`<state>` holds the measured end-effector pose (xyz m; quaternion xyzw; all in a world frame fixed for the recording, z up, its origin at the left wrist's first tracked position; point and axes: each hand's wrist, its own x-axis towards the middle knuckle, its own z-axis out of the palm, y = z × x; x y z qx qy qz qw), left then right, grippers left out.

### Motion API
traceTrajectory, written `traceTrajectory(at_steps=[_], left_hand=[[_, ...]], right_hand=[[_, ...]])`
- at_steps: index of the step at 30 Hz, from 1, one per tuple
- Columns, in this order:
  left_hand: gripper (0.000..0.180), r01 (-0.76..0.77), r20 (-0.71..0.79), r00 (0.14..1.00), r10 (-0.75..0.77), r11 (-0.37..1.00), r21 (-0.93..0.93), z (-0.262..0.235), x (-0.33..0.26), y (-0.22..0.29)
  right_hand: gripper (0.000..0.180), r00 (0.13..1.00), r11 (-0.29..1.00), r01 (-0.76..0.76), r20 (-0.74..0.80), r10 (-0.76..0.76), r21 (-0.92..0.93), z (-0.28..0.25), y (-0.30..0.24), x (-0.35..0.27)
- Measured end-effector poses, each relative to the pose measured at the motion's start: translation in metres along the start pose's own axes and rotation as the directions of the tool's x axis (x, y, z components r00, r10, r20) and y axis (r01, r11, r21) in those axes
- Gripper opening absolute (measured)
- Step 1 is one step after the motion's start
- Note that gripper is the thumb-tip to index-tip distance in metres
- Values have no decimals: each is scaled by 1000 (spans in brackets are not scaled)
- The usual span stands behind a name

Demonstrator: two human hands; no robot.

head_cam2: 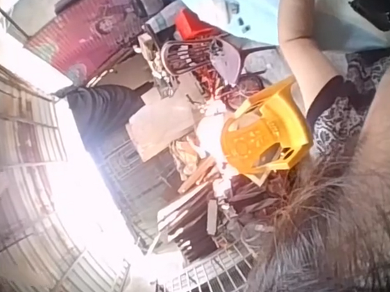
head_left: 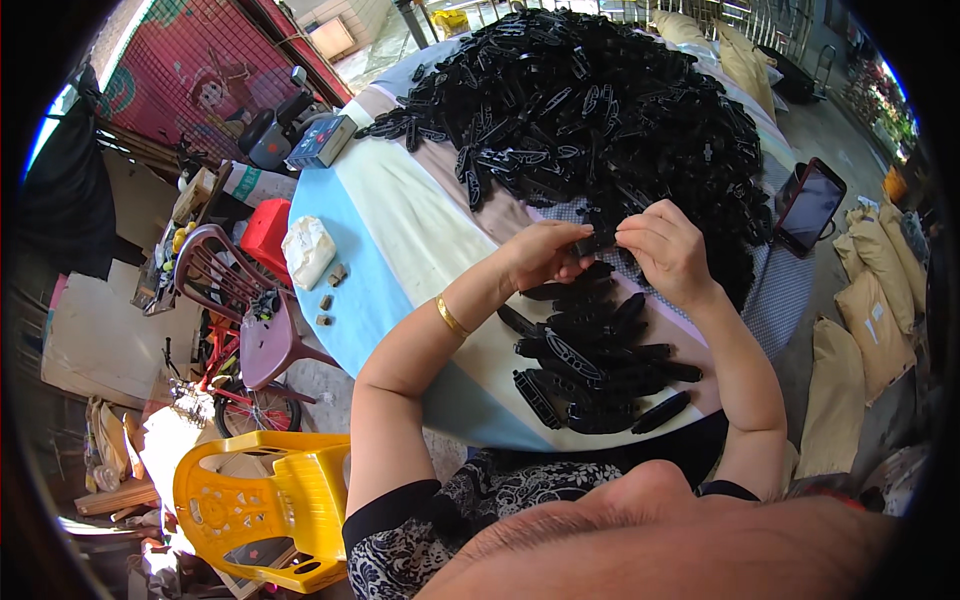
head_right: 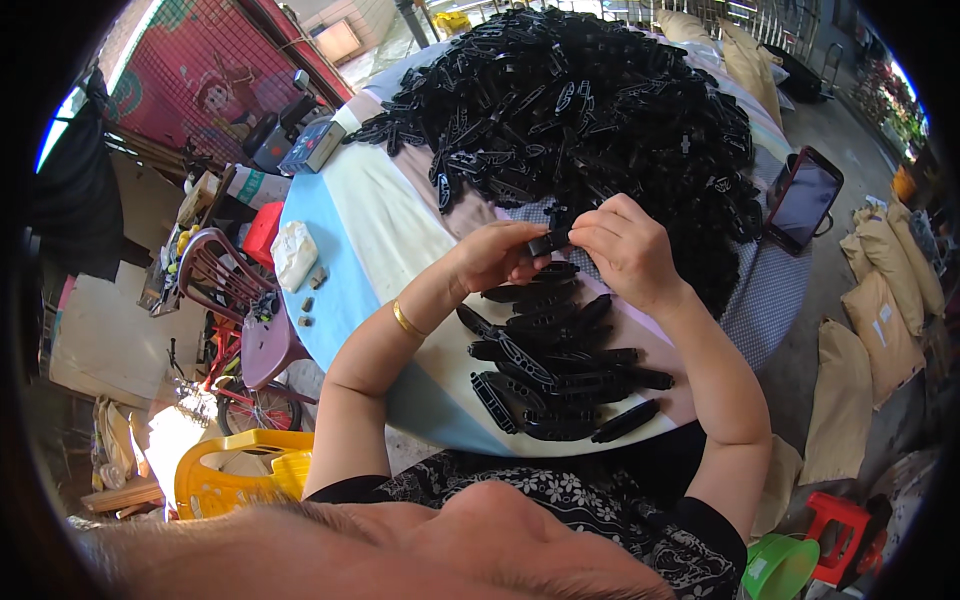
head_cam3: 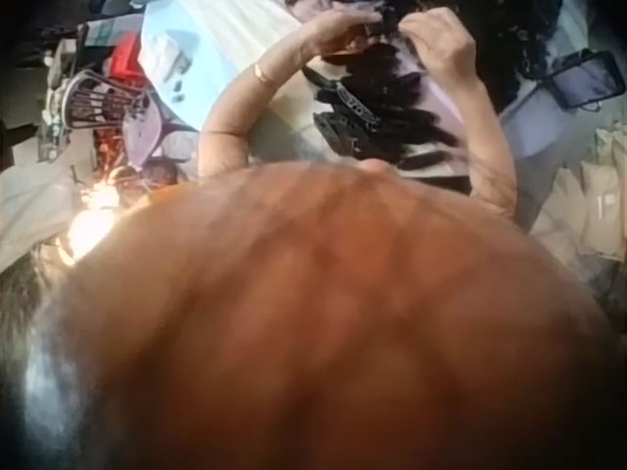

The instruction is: Assembling black plastic hair clips or similar small hardware components by hand.

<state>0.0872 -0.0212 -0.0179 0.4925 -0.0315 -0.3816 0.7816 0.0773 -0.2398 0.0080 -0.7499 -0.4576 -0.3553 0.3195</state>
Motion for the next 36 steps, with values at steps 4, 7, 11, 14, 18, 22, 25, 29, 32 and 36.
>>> traceTrajectory(at_steps=[4, 7, 11, 14, 18, 22, 25, 29, 32, 36], left_hand=[[31, 42, -28, 999, -40, 994, 101, 5, -5, 5], [29, 0, -67, 998, 21, 955, 298, 14, -8, 7], [25, -48, -90, 989, 117, 829, 557, 21, -11, 9], [21, -138, -33, 971, 235, 672, 727, 24, -12, 9], [25, -276, 136, 874, 466, 247, 929, 35, -20, 3], [27, -297, 245, 793, 558, 3, 955, 40, -15, -2], [27, -289, 294, 752, 590, -106, 952, 38, -13, -4], [30, -265, 327, 700, 635, -194, 945, 37, -13, -2], [28, -339, 200, 718, 667, 85, 937, 41, -9, 5], [39, -192, -13, 809, 587, 286, 939, 14, -13, 4]], right_hand=[[13, 997, 991, 72, 50, -67, -116, 0, -3, -1], [13, 986, 971, 141, 116, -120, -195, -6, -6, 2], [17, 984, 984, 118, 149, -98, -136, -3, -2, -2], [27, 981, 987, -161, 118, 157, 22, -3, -8, 3], [36, 750, 755, -613, 471, 465, 232, -6, 0, -4], [32, 795, 855, -488, 494, 352, 175, -13, 4, -4], [28, 855, 906, -385, 437, 279, 174, -10, 8, -6], [24, 956, 977, -199, 234, 177, 73, 0, 11, -10], [31, 883, 821, -454, 298, 363, 346, -1, 21, -9], [36, 746, 567, -665, 466, 476, 486, -8, 30, -11]])
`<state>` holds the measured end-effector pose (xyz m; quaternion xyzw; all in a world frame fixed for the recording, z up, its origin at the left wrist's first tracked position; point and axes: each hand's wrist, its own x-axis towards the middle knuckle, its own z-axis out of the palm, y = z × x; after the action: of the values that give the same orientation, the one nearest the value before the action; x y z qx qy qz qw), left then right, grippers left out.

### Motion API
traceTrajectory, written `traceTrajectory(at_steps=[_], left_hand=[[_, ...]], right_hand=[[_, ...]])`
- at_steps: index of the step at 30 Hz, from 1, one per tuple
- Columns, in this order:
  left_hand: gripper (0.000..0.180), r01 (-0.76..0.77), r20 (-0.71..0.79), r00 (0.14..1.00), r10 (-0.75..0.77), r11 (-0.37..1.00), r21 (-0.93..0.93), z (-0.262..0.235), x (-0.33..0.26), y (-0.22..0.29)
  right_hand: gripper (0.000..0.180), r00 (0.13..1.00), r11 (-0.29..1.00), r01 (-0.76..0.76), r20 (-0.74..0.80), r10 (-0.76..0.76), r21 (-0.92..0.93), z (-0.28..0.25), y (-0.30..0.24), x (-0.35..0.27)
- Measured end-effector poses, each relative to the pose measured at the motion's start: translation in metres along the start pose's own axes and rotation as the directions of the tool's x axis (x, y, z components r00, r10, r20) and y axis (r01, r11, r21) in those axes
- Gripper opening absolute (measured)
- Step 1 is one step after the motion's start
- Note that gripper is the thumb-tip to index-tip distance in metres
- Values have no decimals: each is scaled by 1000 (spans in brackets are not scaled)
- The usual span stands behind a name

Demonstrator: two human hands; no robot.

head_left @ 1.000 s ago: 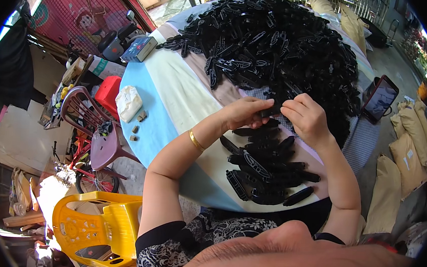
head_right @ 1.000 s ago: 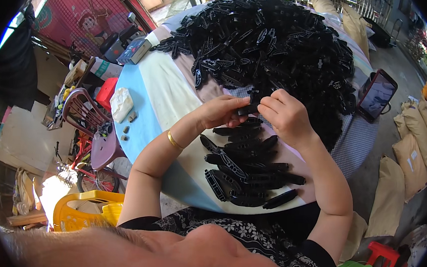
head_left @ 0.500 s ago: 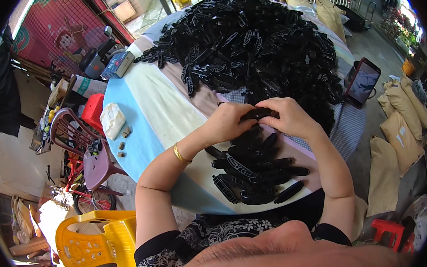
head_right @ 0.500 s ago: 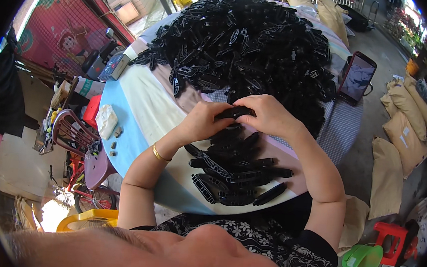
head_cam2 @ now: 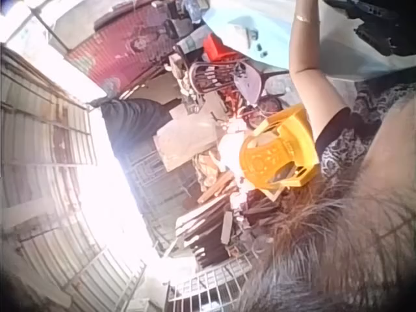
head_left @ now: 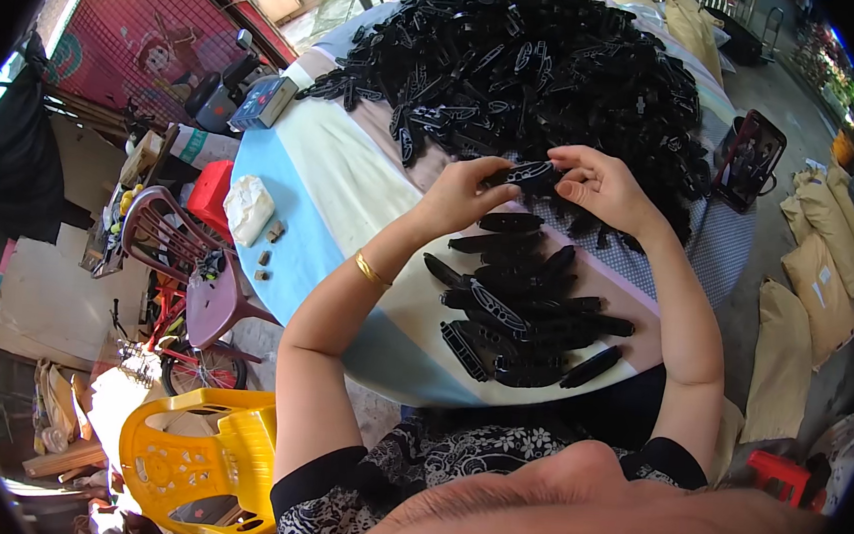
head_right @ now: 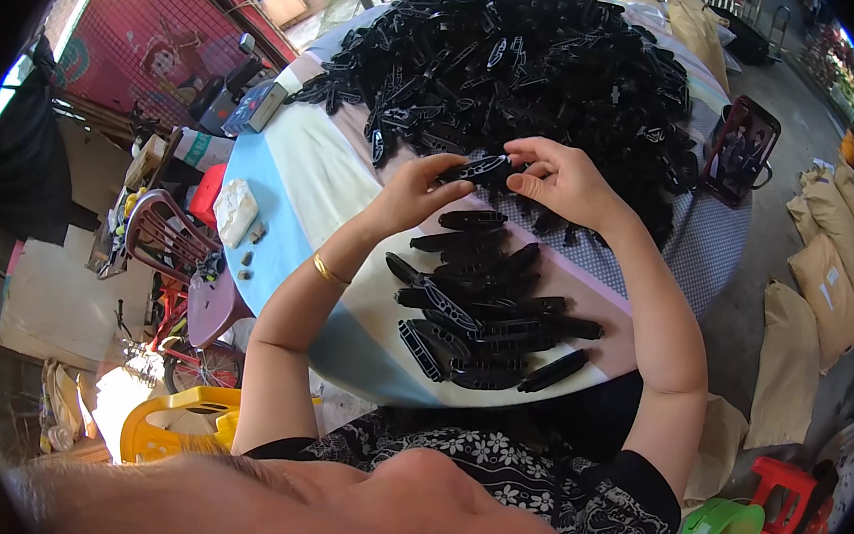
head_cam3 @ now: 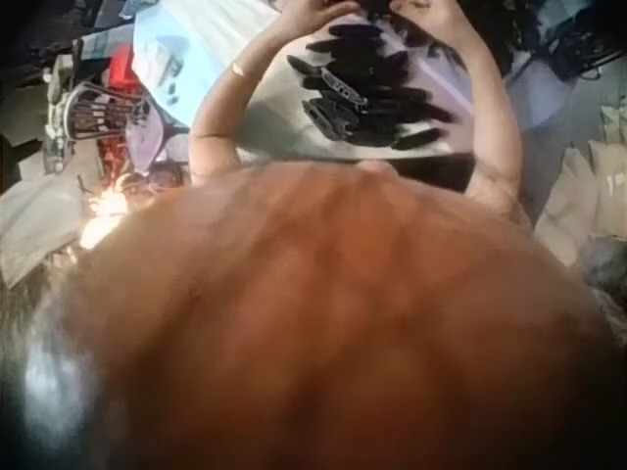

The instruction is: Assembling black plastic hair clips or similar small hardware components by hand.

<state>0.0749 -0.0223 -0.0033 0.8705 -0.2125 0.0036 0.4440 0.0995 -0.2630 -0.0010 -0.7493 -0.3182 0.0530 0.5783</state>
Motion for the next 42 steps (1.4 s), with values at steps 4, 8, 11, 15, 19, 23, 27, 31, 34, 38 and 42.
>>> traceTrajectory(at_steps=[4, 8, 11, 15, 19, 23, 27, 31, 34, 38, 42], left_hand=[[38, 35, 69, 997, -22, 981, -191, 10, -36, -18], [32, -138, 16, 990, 140, 985, -106, 21, -64, -8], [28, -168, -63, 984, 166, 985, -24, 34, -88, 8], [26, -138, -98, 986, 136, 990, -16, 57, -113, 29], [27, -122, -70, 991, 118, 991, -58, 68, -135, 49], [24, -212, -28, 977, 210, 975, -68, 70, -151, 65], [22, -327, 55, 936, 349, 915, -237, 70, -164, 80], [20, -198, 351, 827, 439, 812, -549, 74, -164, 84], [17, -101, 440, 767, 466, 766, -635, 65, -152, 86], [31, -475, 208, 840, 501, 864, -166, 52, -123, 74], [56, -511, 336, 834, 438, 843, 169, 69, -133, 56]], right_hand=[[50, 983, 988, 29, 181, -2, -152, 24, -4, -7], [78, 932, 823, 334, 292, -215, -459, 56, -11, -33], [79, 919, 756, 386, 291, -266, -529, 66, -13, -62], [77, 932, 848, 348, 249, -265, -400, 68, -22, -94], [74, 937, 873, 340, 200, -285, -350, 72, -33, -123], [67, 945, 944, 305, 168, -282, -129, 71, -45, -150], [61, 937, 951, 227, 219, -271, 208, 66, -45, -173], [57, 894, 779, -97, 398, -205, 619, 55, -47, -181], [46, 947, 736, -115, 297, -122, 667, 43, -45, -188], [24, 977, 966, -176, -86, 195, 191, 28, -46, -184], [29, 936, 823, -152, -348, -58, -547, 13, -22, -173]])
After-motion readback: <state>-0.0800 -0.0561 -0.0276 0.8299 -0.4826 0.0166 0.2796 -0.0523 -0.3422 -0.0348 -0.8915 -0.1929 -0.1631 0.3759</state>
